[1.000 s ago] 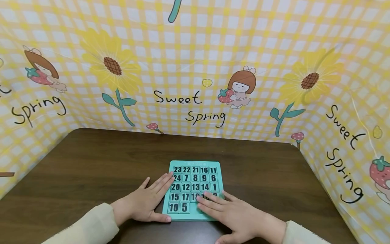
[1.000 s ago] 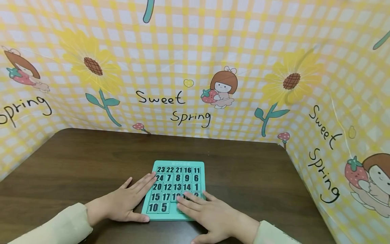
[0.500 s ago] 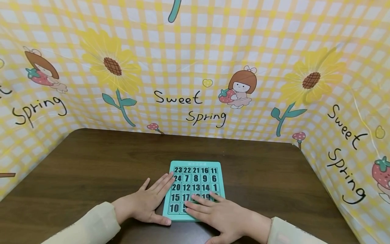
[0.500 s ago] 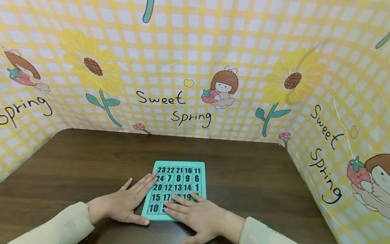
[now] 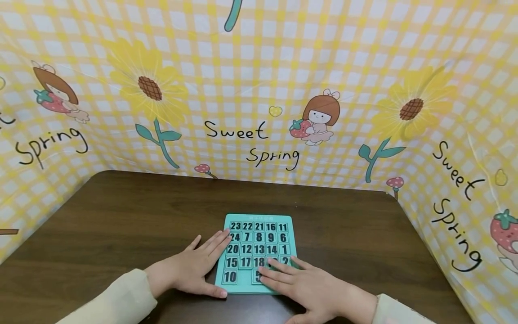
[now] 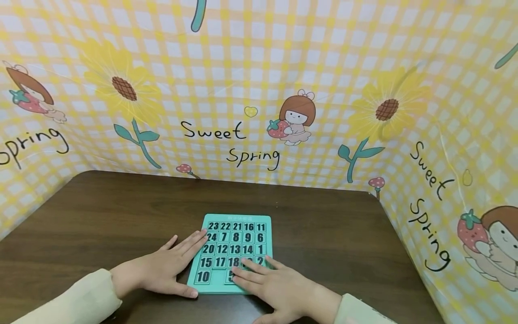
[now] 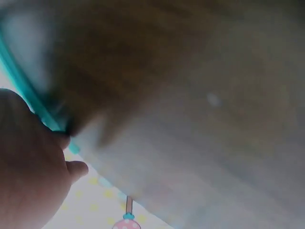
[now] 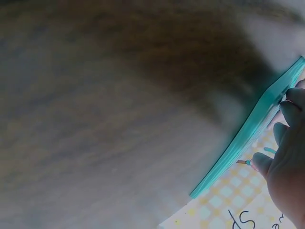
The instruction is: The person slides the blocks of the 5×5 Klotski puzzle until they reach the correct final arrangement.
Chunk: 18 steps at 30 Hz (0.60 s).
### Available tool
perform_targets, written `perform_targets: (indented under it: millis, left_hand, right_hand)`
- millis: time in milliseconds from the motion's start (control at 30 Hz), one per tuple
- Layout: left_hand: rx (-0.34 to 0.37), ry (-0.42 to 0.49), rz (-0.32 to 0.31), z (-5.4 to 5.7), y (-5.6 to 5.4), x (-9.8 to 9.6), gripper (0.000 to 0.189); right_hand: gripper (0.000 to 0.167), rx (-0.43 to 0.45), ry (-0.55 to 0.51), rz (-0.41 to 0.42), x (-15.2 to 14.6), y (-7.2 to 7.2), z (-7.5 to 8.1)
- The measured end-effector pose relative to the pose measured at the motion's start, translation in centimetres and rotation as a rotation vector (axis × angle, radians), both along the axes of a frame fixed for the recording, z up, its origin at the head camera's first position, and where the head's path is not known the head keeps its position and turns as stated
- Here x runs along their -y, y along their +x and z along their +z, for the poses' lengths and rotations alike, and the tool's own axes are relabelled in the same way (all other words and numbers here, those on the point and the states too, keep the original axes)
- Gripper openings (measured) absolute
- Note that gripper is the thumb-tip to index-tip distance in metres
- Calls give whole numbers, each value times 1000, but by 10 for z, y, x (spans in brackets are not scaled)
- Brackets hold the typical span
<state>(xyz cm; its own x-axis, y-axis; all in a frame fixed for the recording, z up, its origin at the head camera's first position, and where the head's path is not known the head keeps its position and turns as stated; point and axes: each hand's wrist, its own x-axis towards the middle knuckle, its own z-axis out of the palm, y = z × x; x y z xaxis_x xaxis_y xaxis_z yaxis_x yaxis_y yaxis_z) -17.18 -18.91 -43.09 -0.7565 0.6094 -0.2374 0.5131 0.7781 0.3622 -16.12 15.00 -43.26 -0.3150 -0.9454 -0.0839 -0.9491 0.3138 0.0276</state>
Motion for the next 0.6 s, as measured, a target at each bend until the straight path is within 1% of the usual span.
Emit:
perform_targets:
  millis: [67,167,300,400,600]
  left_hand:
    - [-14,10,-10,2,-2,2,117]
    - [-17,27,-17,3,-5,3,117]
    - [18,53,-15,4,-6,3,119]
    - [31,72,-11,5,-6,4,119]
    - [28,99,4,6,-6,4,117]
  right_hand:
    - [81,0,-9,9,3,0,1]
    - [79,7,-9,26,11,0,2]
    - [79,-21,6,57,26,-2,2]
    - [79,-34,16,77,37,-2,2]
    - [80,-3,45,78,52,-4,4]
